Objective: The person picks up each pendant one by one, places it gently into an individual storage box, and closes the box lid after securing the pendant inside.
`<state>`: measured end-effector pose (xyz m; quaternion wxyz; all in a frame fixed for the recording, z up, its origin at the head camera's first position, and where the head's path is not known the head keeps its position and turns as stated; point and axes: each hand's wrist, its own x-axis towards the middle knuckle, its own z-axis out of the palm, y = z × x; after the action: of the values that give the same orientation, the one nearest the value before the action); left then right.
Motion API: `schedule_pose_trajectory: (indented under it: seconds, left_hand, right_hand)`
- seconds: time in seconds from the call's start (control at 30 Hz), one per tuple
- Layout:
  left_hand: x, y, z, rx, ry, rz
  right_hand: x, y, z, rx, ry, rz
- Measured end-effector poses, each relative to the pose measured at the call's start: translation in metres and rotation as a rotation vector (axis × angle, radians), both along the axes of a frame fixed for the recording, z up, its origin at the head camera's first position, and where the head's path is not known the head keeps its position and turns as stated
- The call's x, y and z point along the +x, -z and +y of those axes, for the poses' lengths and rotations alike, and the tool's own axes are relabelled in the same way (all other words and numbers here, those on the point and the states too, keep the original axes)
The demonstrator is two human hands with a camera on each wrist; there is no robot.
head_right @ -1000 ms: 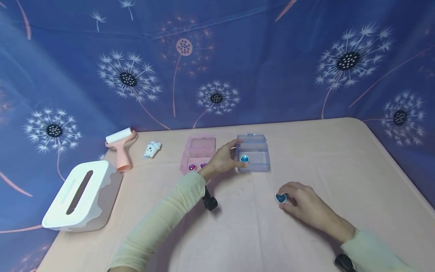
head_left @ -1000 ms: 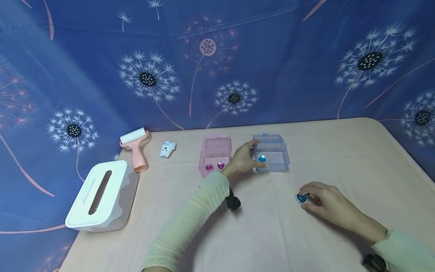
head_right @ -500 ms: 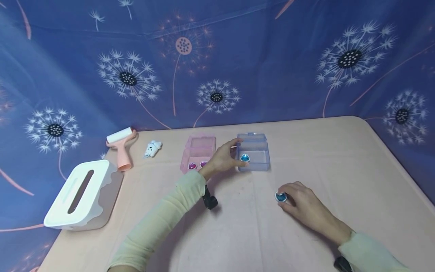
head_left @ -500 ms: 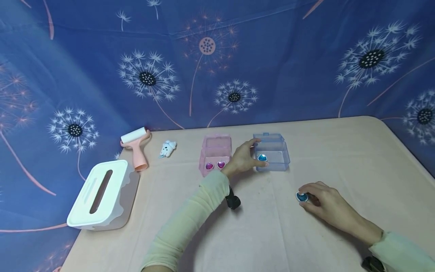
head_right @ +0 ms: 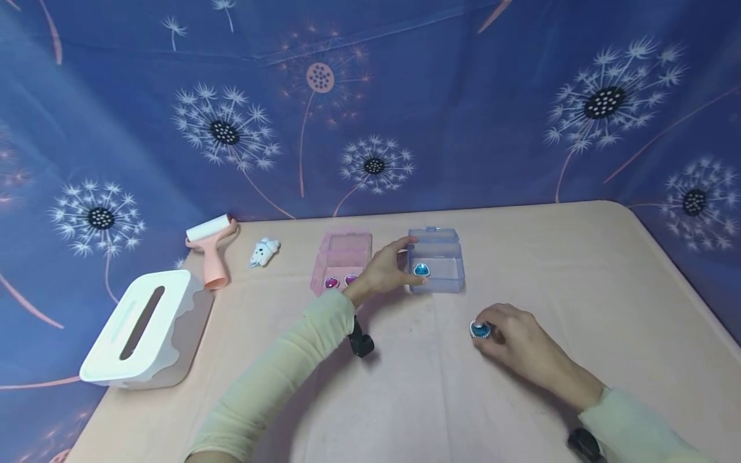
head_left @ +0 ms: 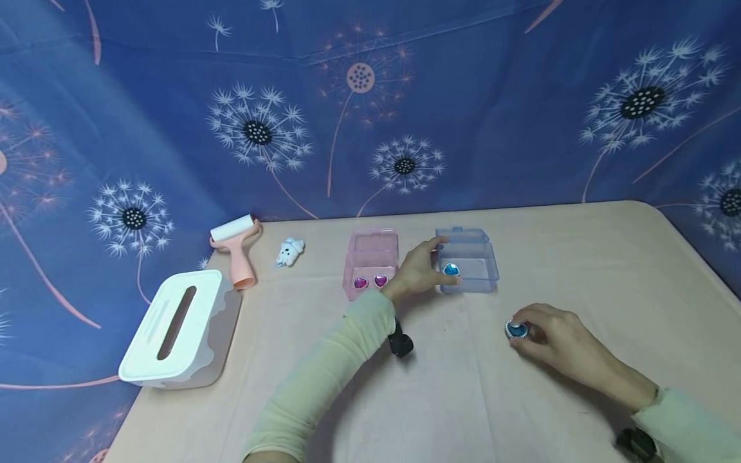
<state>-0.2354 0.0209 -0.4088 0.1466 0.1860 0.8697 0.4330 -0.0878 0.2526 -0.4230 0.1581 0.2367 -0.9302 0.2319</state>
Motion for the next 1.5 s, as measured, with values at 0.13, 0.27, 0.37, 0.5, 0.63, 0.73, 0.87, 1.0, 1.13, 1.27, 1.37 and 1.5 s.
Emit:
schedule_pose_trajectory:
  seconds: [0.13,0.27,0.37,0.5,0.63,0.73,0.87,1.0,1.13,1.27,1.37,1.5]
  left_hand:
    - [-0.001,-0.001,0.0,-0.014,-0.009,0.01]
    - [-0.001,-0.002,-0.001,-0.013,-0.002,0.023]
    - [-0.002,-0.002,-0.002,-0.009,-0.003,0.026]
    - [-0.002,-0.001,-0.003,-0.01,-0.014,0.03]
    - [-0.002,0.0,-0.003,-0.017,-0.009,0.036]
    - [-0.003,0.001,-0.003,-0.029,-0.004,0.048]
    - [-0.004,0.001,-0.002,-0.04,-0.003,0.055]
    - [-0.004,0.001,-0.001,-0.041,-0.002,0.049]
    - [-0.003,0.001,0.0,-0.06,-0.002,0.06]
    - [-0.003,0.002,0.0,-0.069,0.01,0.058]
    - [-0.002,0.003,0.0,-0.076,0.011,0.057]
    - [-0.002,0.004,0.0,-0.08,0.004,0.059]
  right_hand:
    - [-0.01,-0.017,-0.003,-0.019,-0.01,0.054]
    - [-0.023,-0.035,-0.006,-0.045,-0.024,0.104]
    - [-0.033,-0.045,-0.01,-0.049,-0.025,0.125]
    - [-0.051,-0.052,-0.017,-0.048,-0.03,0.119]
    - [-0.072,-0.056,-0.022,-0.042,-0.037,0.091]
    - [-0.089,-0.058,-0.026,-0.036,-0.04,0.05]
    - [-0.111,-0.055,-0.029,-0.018,-0.054,-0.016]
    - [-0.125,-0.044,-0.031,0.021,-0.081,-0.105]
    - [-0.133,-0.033,-0.031,0.118,-0.1,-0.179]
    - [-0.135,-0.028,-0.031,0.183,-0.121,-0.232]
    - [-0.136,-0.026,-0.031,0.185,-0.127,-0.262]
    - [-0.138,-0.025,-0.032,0.192,-0.136,-0.276]
